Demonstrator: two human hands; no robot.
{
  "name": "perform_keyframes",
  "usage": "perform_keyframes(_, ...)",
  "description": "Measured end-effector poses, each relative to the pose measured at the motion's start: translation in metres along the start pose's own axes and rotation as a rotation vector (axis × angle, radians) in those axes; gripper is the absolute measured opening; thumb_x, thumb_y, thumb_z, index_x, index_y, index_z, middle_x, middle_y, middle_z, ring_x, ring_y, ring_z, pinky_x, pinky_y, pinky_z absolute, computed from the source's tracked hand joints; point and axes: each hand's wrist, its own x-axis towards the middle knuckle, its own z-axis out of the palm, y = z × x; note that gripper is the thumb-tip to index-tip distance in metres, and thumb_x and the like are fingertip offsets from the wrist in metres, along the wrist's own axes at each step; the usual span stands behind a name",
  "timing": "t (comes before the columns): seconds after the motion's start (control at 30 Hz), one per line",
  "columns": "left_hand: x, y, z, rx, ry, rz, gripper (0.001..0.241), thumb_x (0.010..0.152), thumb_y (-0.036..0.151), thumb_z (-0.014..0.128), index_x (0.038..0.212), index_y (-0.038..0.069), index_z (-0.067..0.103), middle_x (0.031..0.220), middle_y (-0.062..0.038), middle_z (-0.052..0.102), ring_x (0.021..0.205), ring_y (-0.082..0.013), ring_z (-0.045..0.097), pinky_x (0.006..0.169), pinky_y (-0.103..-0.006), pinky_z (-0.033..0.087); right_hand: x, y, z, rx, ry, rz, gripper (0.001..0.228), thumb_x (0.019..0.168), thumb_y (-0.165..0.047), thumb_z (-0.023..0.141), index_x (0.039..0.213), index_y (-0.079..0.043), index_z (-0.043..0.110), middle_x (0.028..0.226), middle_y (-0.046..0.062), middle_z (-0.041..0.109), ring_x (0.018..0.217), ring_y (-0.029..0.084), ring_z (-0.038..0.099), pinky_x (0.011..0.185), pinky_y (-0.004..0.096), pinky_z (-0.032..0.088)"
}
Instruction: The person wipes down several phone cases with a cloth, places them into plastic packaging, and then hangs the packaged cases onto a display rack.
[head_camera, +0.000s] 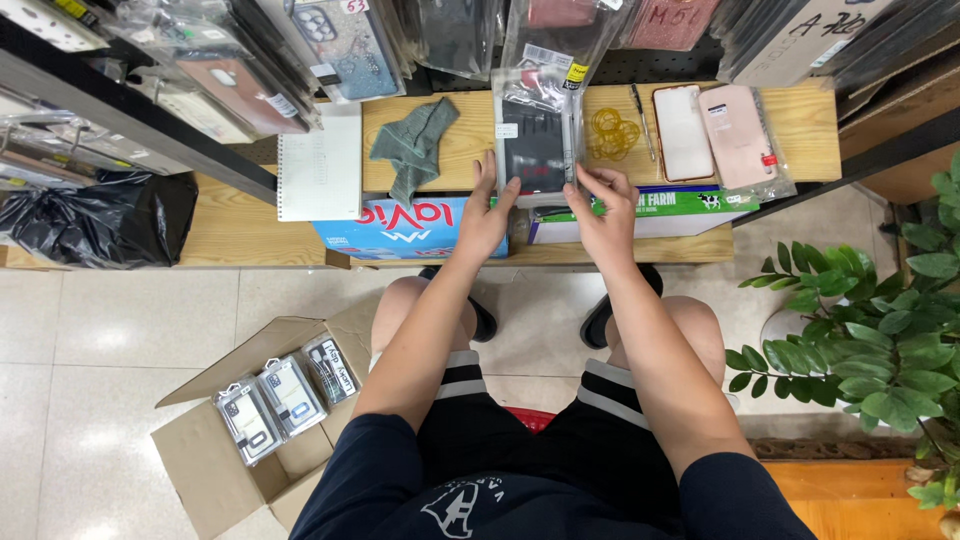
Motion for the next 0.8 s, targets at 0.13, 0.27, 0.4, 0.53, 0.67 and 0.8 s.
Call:
perform_keyframes(0.13, -0.006, -0.009, 0.004, -0.023, -0.003, -0.034, 0.078, 0.115, 0.042, 0.057, 0.171, 0.004, 0.019, 0.175, -0.03, 0.017, 0.164, -0.0398, 0.0, 0.134, -0.058, 0.012, -0.002, 0.004, 0.0, 0.029, -0.021, 0.04, 0.036, 0.101, -0.031, 0.083, 0.135, -0.023, 0.076, 0.123, 0.005, 0.063, 0.119, 0.023, 0.052, 0.091, 0.031, 0.05)
perform_keyframes(0.27, -0.015, 0.001, 0.006, -0.041, -0.004, -0.06, 0.079, 0.114, 0.044, 0.056, 0.173, 0.009, 0.017, 0.175, -0.033, 0.01, 0.163, -0.0452, 0.002, 0.133, -0.0602, 0.013, -0.005, 0.0, -0.003, 0.044, -0.016, 0.046, 0.03, 0.102, -0.032, 0.082, 0.13, -0.022, 0.079, 0.121, 0.003, 0.064, 0.115, 0.021, 0.053, 0.086, 0.03, 0.05)
perform_keyframes(0.4, -0.024, 0.009, 0.008, -0.172, 0.019, -0.023, 0.076, 0.114, 0.033, 0.059, 0.17, -0.001, 0.021, 0.171, -0.041, 0.014, 0.161, -0.0491, -0.001, 0.131, -0.061, 0.014, -0.004, 0.014, -0.002, 0.054, 0.002, 0.053, 0.022, 0.102, -0.032, 0.083, 0.122, -0.024, 0.082, 0.112, 0.001, 0.066, 0.106, 0.016, 0.054, 0.08, 0.027, 0.048)
perform_keyframes(0.53, -0.03, 0.013, 0.008, -0.212, 0.004, 0.008, 0.073, 0.115, 0.031, 0.057, 0.169, -0.003, 0.02, 0.168, -0.043, 0.018, 0.161, -0.0531, 0.004, 0.131, -0.0646, 0.014, -0.005, 0.015, -0.001, 0.084, -0.005, 0.047, 0.019, 0.102, -0.029, 0.083, 0.119, -0.021, 0.083, 0.105, 0.004, 0.07, 0.093, 0.014, 0.056, 0.078, 0.025, 0.049)
perform_keyframes(0.67, -0.024, 0.01, 0.006, -0.166, 0.007, 0.001, 0.072, 0.115, 0.032, 0.056, 0.169, 0.0, 0.021, 0.164, -0.041, 0.033, 0.158, -0.0525, 0.019, 0.129, -0.066, 0.021, -0.003, 0.018, 0.002, 0.086, 0.007, 0.024, 0.016, 0.1, -0.027, 0.085, 0.115, -0.022, 0.085, 0.099, 0.004, 0.072, 0.083, 0.013, 0.058, 0.072, 0.024, 0.05)
perform_keyframes(0.8, -0.027, 0.017, 0.002, -0.073, 0.023, -0.062, 0.076, 0.112, 0.037, 0.058, 0.169, 0.001, 0.024, 0.158, -0.039, 0.045, 0.151, -0.0496, 0.038, 0.123, -0.0617, 0.036, 0.0, 0.022, 0.004, 0.089, 0.035, 0.03, 0.017, 0.099, -0.028, 0.085, 0.115, -0.023, 0.085, 0.098, 0.002, 0.072, 0.078, 0.009, 0.059, 0.071, 0.022, 0.051)
